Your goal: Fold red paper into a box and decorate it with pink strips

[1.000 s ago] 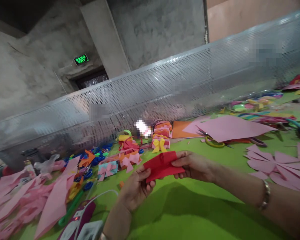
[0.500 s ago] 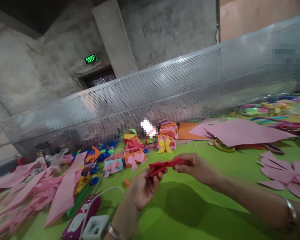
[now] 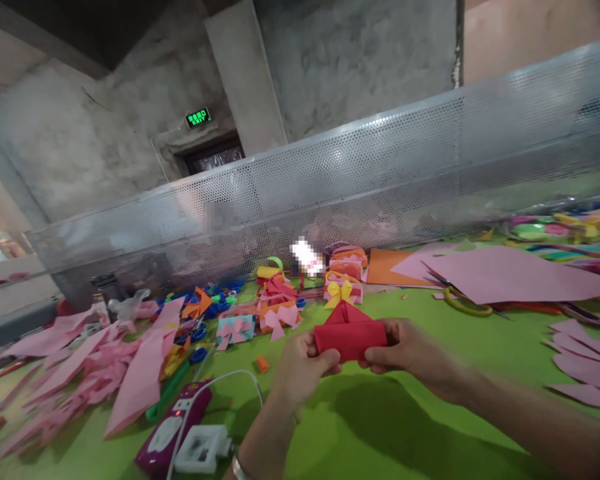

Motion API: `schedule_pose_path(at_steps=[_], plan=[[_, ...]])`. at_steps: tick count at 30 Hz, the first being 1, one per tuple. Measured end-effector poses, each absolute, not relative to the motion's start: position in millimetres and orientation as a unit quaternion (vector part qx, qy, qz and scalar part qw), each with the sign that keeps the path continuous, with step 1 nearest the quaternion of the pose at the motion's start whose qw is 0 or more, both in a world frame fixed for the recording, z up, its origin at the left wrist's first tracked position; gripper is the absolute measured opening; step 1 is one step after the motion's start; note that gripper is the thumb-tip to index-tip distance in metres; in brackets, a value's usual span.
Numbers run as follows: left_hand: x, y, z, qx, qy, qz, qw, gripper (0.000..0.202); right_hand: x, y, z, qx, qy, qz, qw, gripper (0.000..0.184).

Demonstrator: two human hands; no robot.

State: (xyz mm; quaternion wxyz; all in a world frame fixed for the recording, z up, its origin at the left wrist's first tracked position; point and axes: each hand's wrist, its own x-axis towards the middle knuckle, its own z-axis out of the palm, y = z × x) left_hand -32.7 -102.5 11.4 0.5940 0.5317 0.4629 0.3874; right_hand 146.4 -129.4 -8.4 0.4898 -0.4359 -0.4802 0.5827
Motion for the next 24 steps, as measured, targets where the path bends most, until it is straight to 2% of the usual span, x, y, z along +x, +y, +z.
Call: schedule_pose_path(at_steps=[6,13,17,20,24], plan=[[-32,-106,10,0.462,0.455,0.403,0.646,0.035,144,-128,-6,-0.436,-0.473,0.587,0.491,0.024],[-40,-105,10,0.524,0.399,0.349,0.667,0.054,154,-128,-4,-0.43,-0.543,0.593,0.41,0.024],[-37,-104,1,0.567,0.417,0.32,0.634,0.047,154,-127,-8,-0.409,-0.55,0.581,0.439,0.033],[-34,-105,-4,0.585,0.426,0.304,0.62,0.037,152,-126,-11,-0.447,-0.552,0.545,0.446,0.025],[-30,-107,0,0.576,0.434,0.287,0.631,0.037,150,-126,-10,-0.502,-0.552,0.506,0.433,0.028]])
